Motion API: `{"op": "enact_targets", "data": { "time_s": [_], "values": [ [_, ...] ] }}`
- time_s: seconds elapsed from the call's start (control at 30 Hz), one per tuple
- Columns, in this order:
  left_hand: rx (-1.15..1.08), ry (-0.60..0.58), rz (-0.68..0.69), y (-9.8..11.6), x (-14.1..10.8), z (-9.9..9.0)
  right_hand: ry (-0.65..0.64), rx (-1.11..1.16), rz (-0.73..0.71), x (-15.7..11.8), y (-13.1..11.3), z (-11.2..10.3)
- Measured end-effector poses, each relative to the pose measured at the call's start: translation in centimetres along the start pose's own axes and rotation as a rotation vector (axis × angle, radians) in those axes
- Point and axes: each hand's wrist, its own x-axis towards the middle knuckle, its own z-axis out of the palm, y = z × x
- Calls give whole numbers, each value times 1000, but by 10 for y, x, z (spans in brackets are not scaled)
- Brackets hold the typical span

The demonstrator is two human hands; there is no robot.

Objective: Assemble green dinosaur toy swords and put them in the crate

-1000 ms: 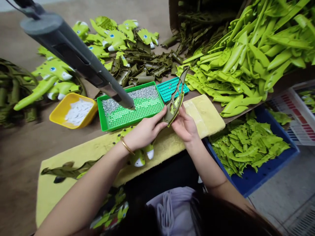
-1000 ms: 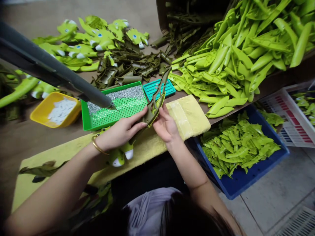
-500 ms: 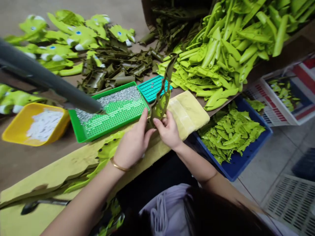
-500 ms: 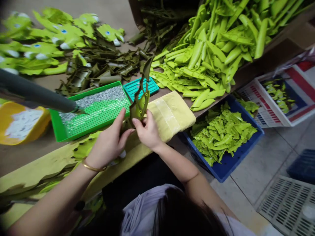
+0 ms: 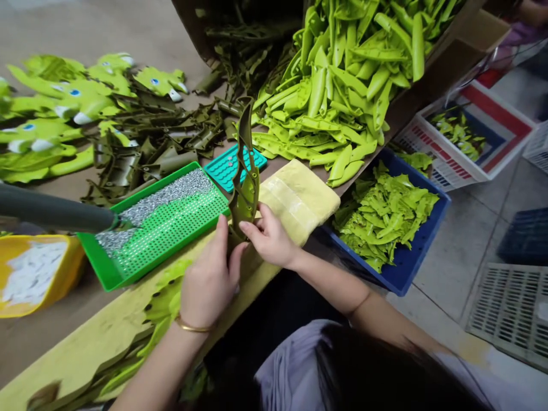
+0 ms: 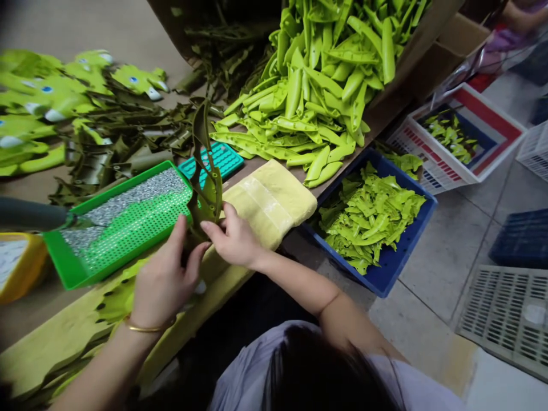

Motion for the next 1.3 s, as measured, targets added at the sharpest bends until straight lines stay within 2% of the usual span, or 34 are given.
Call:
{"op": "enact_targets", "data": {
  "time_s": [0.17,0.27,0.33,0.47,0.57,0.6,0.63,0.7,0.73,0.77,0.87,0.9,0.93,1.0,1.03,1.1,1.2,1.3],
  "values": [
    [-3,40,-2,7,-7,4,129,248,22,-10,2,16],
    [-34,28,-6,11,-6,2,171,296,24,-15,1,13],
    [-82,-6,-10,12,-3,-2,151,254,-1,-16,2,5],
    [-208,-147,-26,13,6,-6,29,64,-28,-18,8,-10],
    [-235,-152,-51,18,12,-5,86,83,-11,-20,11,-11],
    [-262,-164,-56,19,15,-5,77,84,-3,-20,9,-12],
    [-316,-200,-59,19,18,-6,17,60,-2,-19,6,-16],
    [-484,-315,-85,17,25,-10,-179,-103,-46,-16,-9,-40],
    [-566,-368,-111,14,29,-12,-274,-234,-78,-12,-20,-62],
    [-630,-409,-144,10,32,-14,-279,-409,-139,-8,-33,-90],
    [-675,-445,-229,-3,37,-16,26,-1022,-172,13,-74,-194],
    [-674,-450,-242,-7,37,-14,49,-1245,-148,22,-85,-227],
    [-679,-458,-250,-10,36,-12,16,-1435,-103,31,-93,-255],
    [-698,-466,-245,-14,35,-6,-49,-1670,-15,52,-100,-291],
    [-707,-465,-239,-15,34,-3,-72,-1734,-1,62,-98,-298],
    [-717,-454,-230,-16,34,2,-62,-1793,-22,79,-87,-294],
    [-723,-446,-237,-18,35,3,37,-1821,-75,98,-70,-267],
    [-748,-460,-221,-23,35,0,129,-1791,-89,102,-67,-246]
  ]
}}
